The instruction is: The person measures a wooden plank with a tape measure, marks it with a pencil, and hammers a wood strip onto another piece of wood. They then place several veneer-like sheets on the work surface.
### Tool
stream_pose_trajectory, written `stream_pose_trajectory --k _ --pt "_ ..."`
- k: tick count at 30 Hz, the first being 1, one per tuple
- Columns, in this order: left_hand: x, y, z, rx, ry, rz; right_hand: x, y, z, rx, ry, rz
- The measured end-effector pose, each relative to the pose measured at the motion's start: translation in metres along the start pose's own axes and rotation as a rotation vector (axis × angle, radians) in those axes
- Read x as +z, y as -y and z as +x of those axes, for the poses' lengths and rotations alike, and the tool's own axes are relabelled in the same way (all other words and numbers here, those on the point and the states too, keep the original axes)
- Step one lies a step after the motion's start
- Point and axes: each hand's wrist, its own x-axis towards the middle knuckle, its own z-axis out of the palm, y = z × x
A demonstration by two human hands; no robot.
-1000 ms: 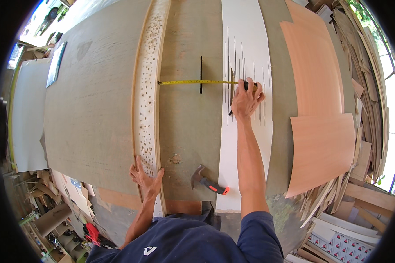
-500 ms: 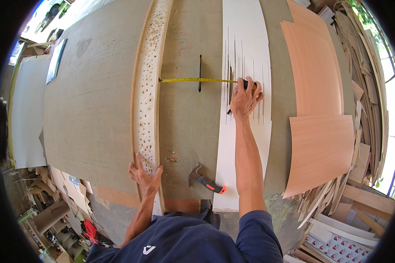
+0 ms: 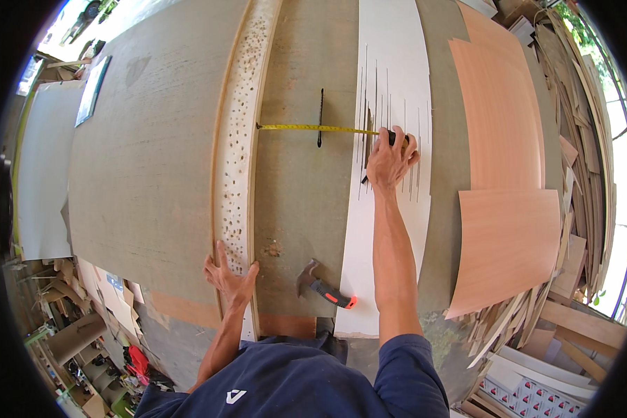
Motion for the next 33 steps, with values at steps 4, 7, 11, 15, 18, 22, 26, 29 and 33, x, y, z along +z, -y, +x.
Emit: stream_pose_trajectory --k 4,7,11,15,18,22,26,29,33 --pt "0.002 0.001 0.0 -0.003 -0.003 0.013 -0.001 0.001 0.0 0.006 0.002 0.002" --pt "0.002 0.0 -0.001 -0.006 -0.004 0.018 -0.001 0.0 0.0 -0.002 0.006 -0.011" --pt "0.009 0.004 -0.002 0.018 -0.037 0.042 -0.002 0.002 0.0 -0.012 0.012 -0.011" --pt "0.012 0.003 -0.002 0.032 -0.067 0.062 -0.002 0.001 0.0 -0.007 0.012 -0.016" --pt "0.013 0.004 -0.002 0.028 -0.073 0.051 -0.001 0.001 0.0 -0.009 0.004 -0.015" --pt "0.011 0.002 -0.001 0.004 -0.057 0.009 -0.002 0.002 0.001 -0.009 0.013 -0.034" --pt "0.009 0.001 -0.001 0.002 -0.052 -0.012 -0.001 0.0 0.001 -0.007 0.008 -0.03" --pt "0.009 0.002 0.0 0.004 -0.057 -0.011 -0.001 0.002 0.001 -0.008 0.009 -0.027" --pt "0.01 0.003 0.0 0.032 -0.079 0.008 -0.003 0.002 0.001 -0.009 0.015 -0.021"
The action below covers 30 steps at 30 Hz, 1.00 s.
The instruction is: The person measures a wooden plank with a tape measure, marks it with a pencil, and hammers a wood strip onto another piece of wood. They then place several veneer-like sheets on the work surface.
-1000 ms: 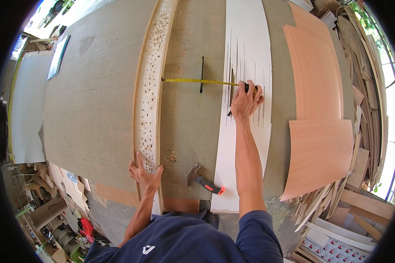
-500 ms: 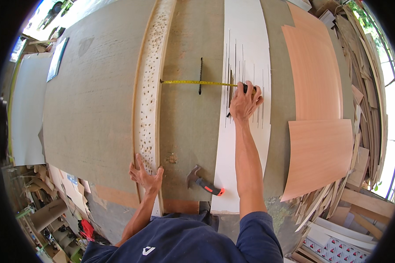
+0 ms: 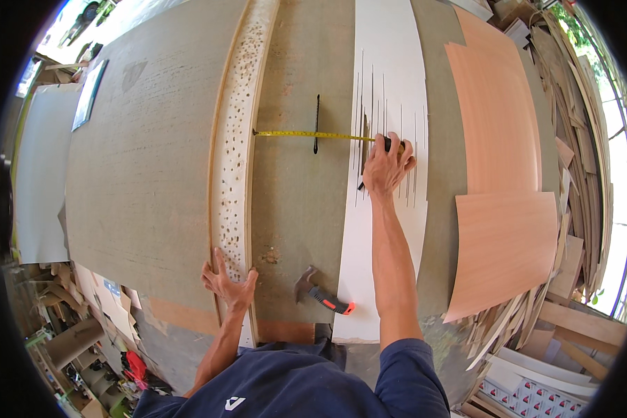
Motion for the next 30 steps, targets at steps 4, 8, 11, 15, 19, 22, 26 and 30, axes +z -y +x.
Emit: stream_pose_trajectory --k 4,8,11,15,19,22,26,30 --pt "-0.0001 0.0039 0.0012 0.051 -0.024 -0.027 -0.0018 -0.0012 0.0002 -0.004 0.003 0.011" --pt "0.0002 0.0079 0.0014 0.069 -0.029 -0.049 -0.0007 -0.0024 -0.0009 -0.013 0.006 0.02" --pt "-0.0008 0.0067 0.0039 0.068 -0.009 -0.059 0.0022 -0.0056 -0.0016 -0.032 0.0 0.017" --pt "-0.0042 0.0047 0.0047 0.022 0.017 -0.065 0.0024 -0.0049 -0.0004 -0.031 -0.005 0.025" --pt "-0.0056 0.0026 0.0065 0.009 0.037 -0.072 0.0027 -0.0055 0.0004 -0.033 -0.012 0.015" --pt "-0.0077 0.0012 0.008 -0.02 0.05 -0.082 0.0025 -0.0043 -0.0003 -0.034 -0.016 0.023" --pt "-0.0082 0.0013 0.0089 -0.016 0.054 -0.085 0.0031 -0.0058 0.0 -0.035 -0.022 0.015" --pt "-0.0092 0.0015 0.0088 -0.025 0.059 -0.098 0.0026 -0.0051 -0.0011 -0.031 -0.011 0.018"
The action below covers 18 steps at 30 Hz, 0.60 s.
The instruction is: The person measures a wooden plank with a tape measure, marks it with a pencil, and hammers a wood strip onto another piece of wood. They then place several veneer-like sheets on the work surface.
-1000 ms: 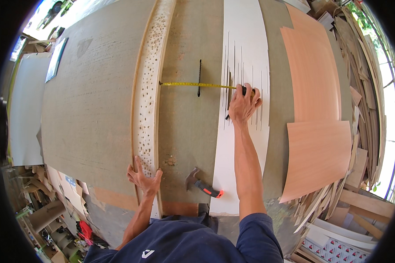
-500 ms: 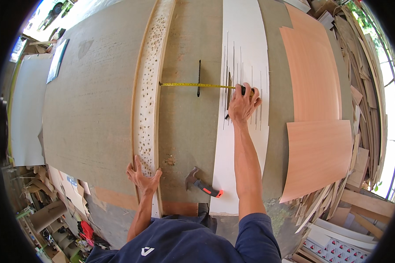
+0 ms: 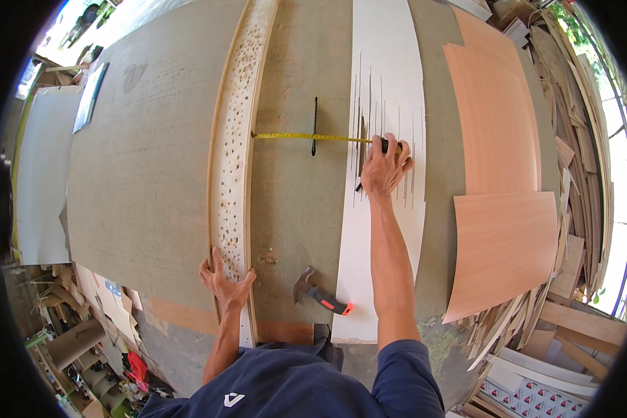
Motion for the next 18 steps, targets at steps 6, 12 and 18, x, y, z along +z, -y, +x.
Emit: stream_pose_trajectory --k 6,12,18 --pt "-0.0051 -0.0062 0.0019 -0.025 0.019 -0.014 -0.0018 0.0016 -0.0002 0.03 0.047 0.003" --pt "-0.0037 -0.0045 0.0035 -0.016 0.022 -0.011 0.0015 -0.0013 -0.0002 -0.005 0.011 0.006" --pt "0.0012 0.0008 0.0005 0.034 0.004 0.051 0.0007 -0.0009 0.0003 -0.005 0.008 -0.007"
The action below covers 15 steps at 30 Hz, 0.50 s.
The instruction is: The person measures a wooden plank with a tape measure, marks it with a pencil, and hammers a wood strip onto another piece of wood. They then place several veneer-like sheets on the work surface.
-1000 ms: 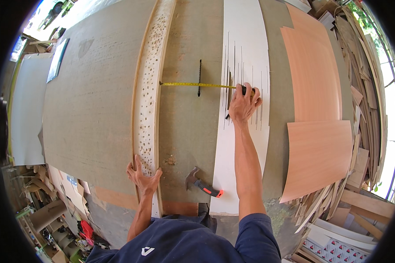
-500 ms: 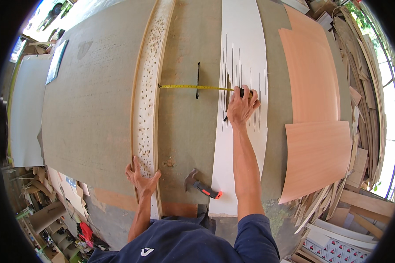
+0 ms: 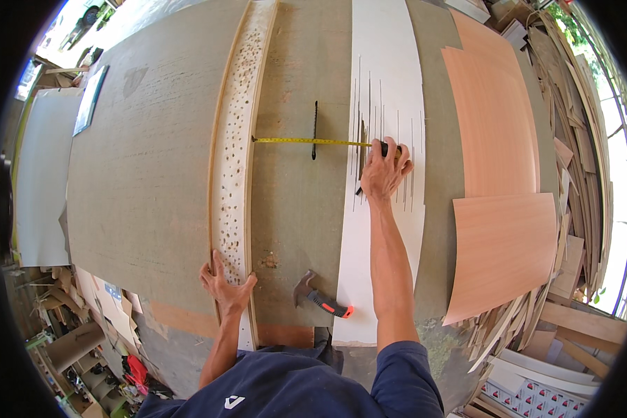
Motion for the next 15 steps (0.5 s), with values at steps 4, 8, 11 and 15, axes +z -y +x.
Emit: stream_pose_trajectory --k 4,8,11,15 --pt "0.0015 -0.0015 -0.002 0.015 -0.016 0.018 -0.0006 0.0005 0.0006 -0.008 -0.018 0.009" --pt "0.0014 -0.0021 -0.0029 0.039 -0.04 0.04 -0.0014 0.0026 0.0013 -0.001 -0.009 0.014" --pt "0.0037 -0.002 -0.0013 0.034 -0.045 0.049 0.0022 0.0011 0.0013 0.005 -0.017 0.008" --pt "0.0043 -0.0021 0.0002 0.015 -0.029 0.025 0.0023 0.0003 0.0021 0.007 -0.006 0.02"
